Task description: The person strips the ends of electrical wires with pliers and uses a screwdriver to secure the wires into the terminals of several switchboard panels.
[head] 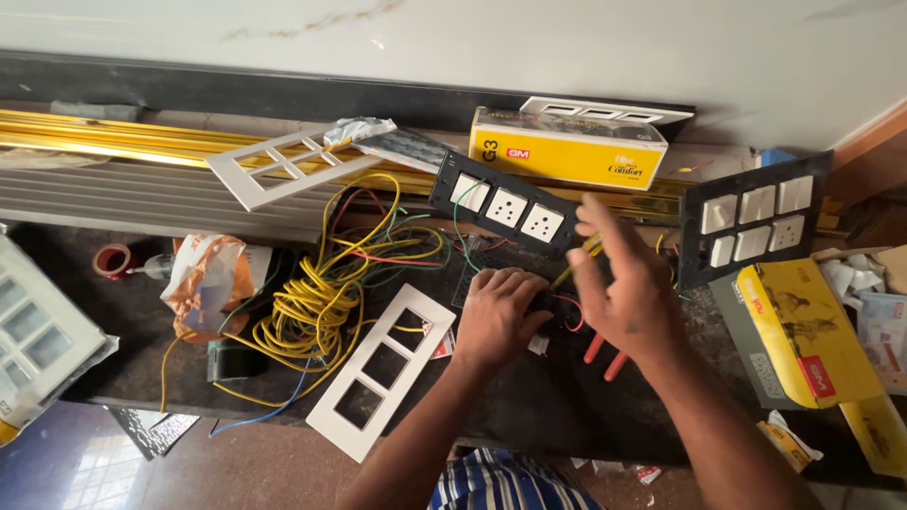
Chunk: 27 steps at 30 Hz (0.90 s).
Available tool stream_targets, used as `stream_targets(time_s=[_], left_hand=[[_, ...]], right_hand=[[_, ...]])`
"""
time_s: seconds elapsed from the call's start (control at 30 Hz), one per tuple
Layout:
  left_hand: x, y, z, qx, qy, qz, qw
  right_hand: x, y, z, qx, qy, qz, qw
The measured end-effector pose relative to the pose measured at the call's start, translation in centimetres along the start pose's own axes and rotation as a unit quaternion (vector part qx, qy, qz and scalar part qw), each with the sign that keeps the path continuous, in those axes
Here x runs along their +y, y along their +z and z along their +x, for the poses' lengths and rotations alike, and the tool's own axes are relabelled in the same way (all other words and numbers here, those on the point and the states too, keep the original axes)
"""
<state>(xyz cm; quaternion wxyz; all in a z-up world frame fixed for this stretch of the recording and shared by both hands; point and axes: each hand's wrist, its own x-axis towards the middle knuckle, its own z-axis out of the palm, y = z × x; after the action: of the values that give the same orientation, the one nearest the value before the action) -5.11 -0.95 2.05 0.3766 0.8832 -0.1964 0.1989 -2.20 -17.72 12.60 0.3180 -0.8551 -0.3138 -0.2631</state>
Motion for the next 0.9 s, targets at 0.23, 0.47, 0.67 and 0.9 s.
stream_targets(time_s=[0.23,0.47,0.67,0.9], left_hand=[[-0.2,1.3,-0.1,0.014,-0.025,0.031,0.999],[-0.3,1.1,-0.4,0.025,-0.026,0.018,0.999],[-0.4,1.3,-0.3,0.016,-0.034,0.008,0.999],[-1.0,1.8,-0.6,0.033,-0.029,0.003,0.999]], right_hand=[[0.1,-0.2,-0.3,-0.032,0.072,-0.078,0.994],[-0.8,0.0,-0.5,-0.001,0.024,0.034,0.999],[-1.2,0.1,-0.4,0.012,-0.002,-0.044,0.999],[-1.6,0.2,0.1,0.018,0.076,-0.045,0.996]])
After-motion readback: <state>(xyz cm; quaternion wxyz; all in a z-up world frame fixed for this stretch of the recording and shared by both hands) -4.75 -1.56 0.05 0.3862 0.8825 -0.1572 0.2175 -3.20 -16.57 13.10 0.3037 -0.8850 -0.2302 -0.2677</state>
